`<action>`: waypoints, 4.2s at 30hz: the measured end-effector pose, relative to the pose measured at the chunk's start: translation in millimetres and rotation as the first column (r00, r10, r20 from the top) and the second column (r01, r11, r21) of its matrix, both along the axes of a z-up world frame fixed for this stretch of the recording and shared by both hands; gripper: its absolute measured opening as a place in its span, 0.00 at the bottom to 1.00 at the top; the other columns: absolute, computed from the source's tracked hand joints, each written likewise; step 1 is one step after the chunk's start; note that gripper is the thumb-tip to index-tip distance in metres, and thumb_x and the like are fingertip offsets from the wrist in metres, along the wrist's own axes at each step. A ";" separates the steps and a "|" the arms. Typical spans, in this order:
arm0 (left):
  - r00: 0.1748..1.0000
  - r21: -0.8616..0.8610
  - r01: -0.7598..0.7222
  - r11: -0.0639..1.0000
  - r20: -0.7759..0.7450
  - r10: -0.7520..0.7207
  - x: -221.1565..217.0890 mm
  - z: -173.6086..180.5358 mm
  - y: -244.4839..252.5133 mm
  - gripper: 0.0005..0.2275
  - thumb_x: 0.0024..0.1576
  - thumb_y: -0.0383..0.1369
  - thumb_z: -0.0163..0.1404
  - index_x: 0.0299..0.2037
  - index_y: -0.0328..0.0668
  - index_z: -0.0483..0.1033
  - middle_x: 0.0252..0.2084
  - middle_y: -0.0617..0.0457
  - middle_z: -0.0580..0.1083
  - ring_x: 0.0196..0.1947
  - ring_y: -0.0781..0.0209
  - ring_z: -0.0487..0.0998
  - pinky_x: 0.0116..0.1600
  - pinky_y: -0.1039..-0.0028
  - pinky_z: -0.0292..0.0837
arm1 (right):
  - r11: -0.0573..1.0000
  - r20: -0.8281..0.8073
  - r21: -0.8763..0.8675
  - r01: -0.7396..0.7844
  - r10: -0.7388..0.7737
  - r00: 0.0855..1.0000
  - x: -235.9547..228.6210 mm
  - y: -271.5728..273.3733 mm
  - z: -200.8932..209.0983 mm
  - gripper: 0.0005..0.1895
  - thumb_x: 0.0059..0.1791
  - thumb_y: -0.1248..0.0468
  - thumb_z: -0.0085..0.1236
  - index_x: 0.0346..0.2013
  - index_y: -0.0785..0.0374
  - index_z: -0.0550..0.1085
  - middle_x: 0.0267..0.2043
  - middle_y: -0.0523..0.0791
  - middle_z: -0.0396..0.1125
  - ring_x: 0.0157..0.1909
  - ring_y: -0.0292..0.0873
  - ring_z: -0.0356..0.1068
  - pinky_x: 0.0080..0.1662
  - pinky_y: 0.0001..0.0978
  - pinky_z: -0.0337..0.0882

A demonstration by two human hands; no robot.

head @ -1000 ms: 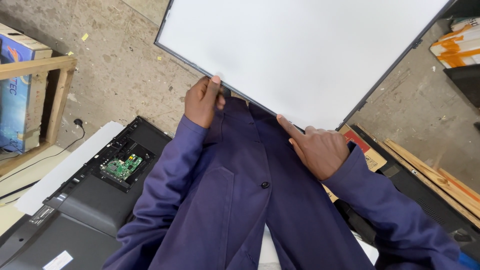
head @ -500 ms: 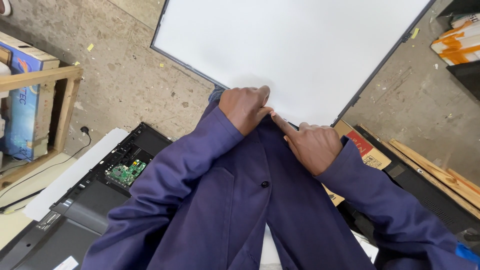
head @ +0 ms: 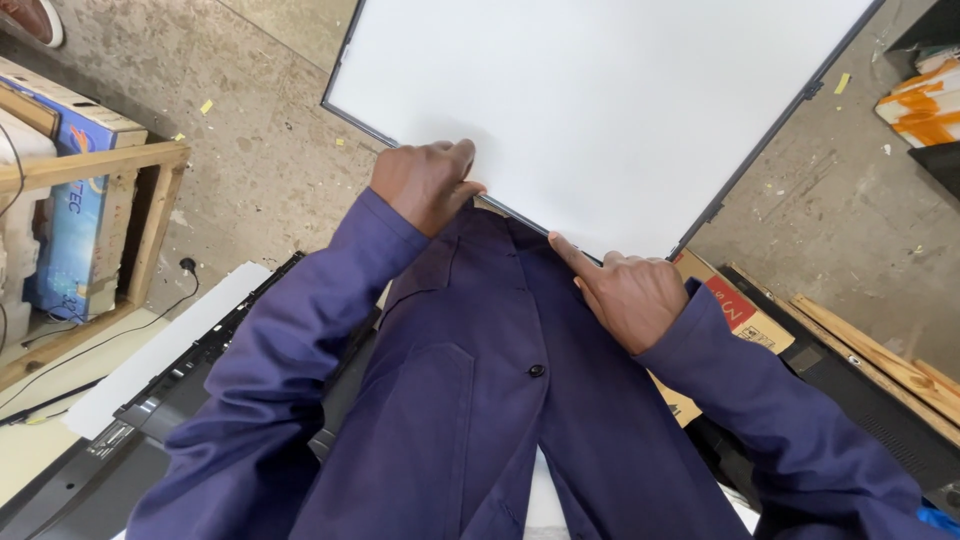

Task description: The person applies black tape along the edges of a white rectangular screen assembly by hand and using shears to cut the tape.

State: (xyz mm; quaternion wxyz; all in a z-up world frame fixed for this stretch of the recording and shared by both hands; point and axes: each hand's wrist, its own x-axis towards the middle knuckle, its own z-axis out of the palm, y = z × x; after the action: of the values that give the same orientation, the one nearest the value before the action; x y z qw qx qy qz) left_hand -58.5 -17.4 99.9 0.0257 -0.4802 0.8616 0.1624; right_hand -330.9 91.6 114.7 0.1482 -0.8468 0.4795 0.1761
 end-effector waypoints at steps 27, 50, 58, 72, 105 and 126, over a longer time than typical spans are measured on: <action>0.940 -0.284 -0.304 0.909 0.063 0.334 153.7 -55.0 -62.2 0.24 0.54 0.54 0.67 0.23 0.57 0.64 0.17 0.63 0.67 0.16 0.61 0.65 0.19 0.70 0.53 | 0.987 -0.030 -0.150 -0.062 0.059 0.998 -4.1 6.7 -20.8 0.32 0.52 0.48 0.44 0.71 0.33 0.50 0.18 0.39 0.64 0.14 0.41 0.65 0.18 0.35 0.58; 0.130 0.908 0.120 0.402 -0.416 0.900 -39.4 -67.7 76.5 0.16 0.64 0.36 0.43 0.40 0.22 0.69 0.27 0.36 0.75 0.15 0.60 0.77 0.10 0.84 0.67 | 1.000 0.011 0.000 0.018 -0.018 1.000 4.3 2.9 -1.4 0.32 0.52 0.49 0.38 0.72 0.34 0.50 0.22 0.42 0.68 0.23 0.46 0.74 0.29 0.41 0.73; -0.018 0.903 0.104 0.416 -0.417 0.909 -40.8 -66.7 75.6 0.14 0.63 0.31 0.43 0.33 0.20 0.70 0.22 0.35 0.74 0.12 0.58 0.76 0.09 0.83 0.66 | 0.997 -0.004 0.036 0.066 -0.066 0.998 -6.0 12.3 17.3 0.31 0.53 0.50 0.34 0.72 0.33 0.51 0.22 0.42 0.67 0.23 0.47 0.74 0.29 0.40 0.73; -0.031 0.903 0.103 0.417 -0.416 0.909 -38.4 -76.6 77.7 0.14 0.63 0.29 0.42 0.33 0.19 0.72 0.20 0.35 0.73 0.11 0.57 0.75 0.08 0.83 0.65 | 0.993 -0.165 0.073 0.090 -0.077 0.983 -42.4 38.2 25.1 0.33 0.52 0.50 0.38 0.72 0.26 0.45 0.20 0.39 0.66 0.21 0.40 0.72 0.26 0.30 0.68; -0.017 0.885 0.035 0.463 -0.463 0.886 -41.2 -63.9 76.5 0.14 0.63 0.28 0.43 0.30 0.19 0.73 0.19 0.35 0.72 0.11 0.57 0.74 0.09 0.82 0.64 | 0.998 -0.066 -0.034 0.057 -0.059 0.996 -53.1 44.0 11.1 0.32 0.51 0.52 0.40 0.71 0.29 0.51 0.17 0.39 0.63 0.17 0.41 0.68 0.22 0.31 0.66; 0.822 0.533 -0.219 0.817 -0.351 0.449 -56.2 -5.4 75.0 0.22 0.61 0.45 0.46 0.18 0.41 0.75 0.12 0.45 0.71 0.16 0.41 0.75 0.21 0.63 0.66 | 0.999 -0.058 0.033 0.040 -0.038 0.998 -54.9 42.8 5.0 0.31 0.52 0.52 0.37 0.72 0.31 0.50 0.19 0.39 0.64 0.18 0.40 0.69 0.23 0.30 0.67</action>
State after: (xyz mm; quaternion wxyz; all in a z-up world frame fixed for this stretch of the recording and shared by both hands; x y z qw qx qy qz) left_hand -114.7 57.5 94.5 -0.0940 -0.5545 0.6752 0.4773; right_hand -385.8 134.4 119.6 0.1524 -0.8293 0.4968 0.2056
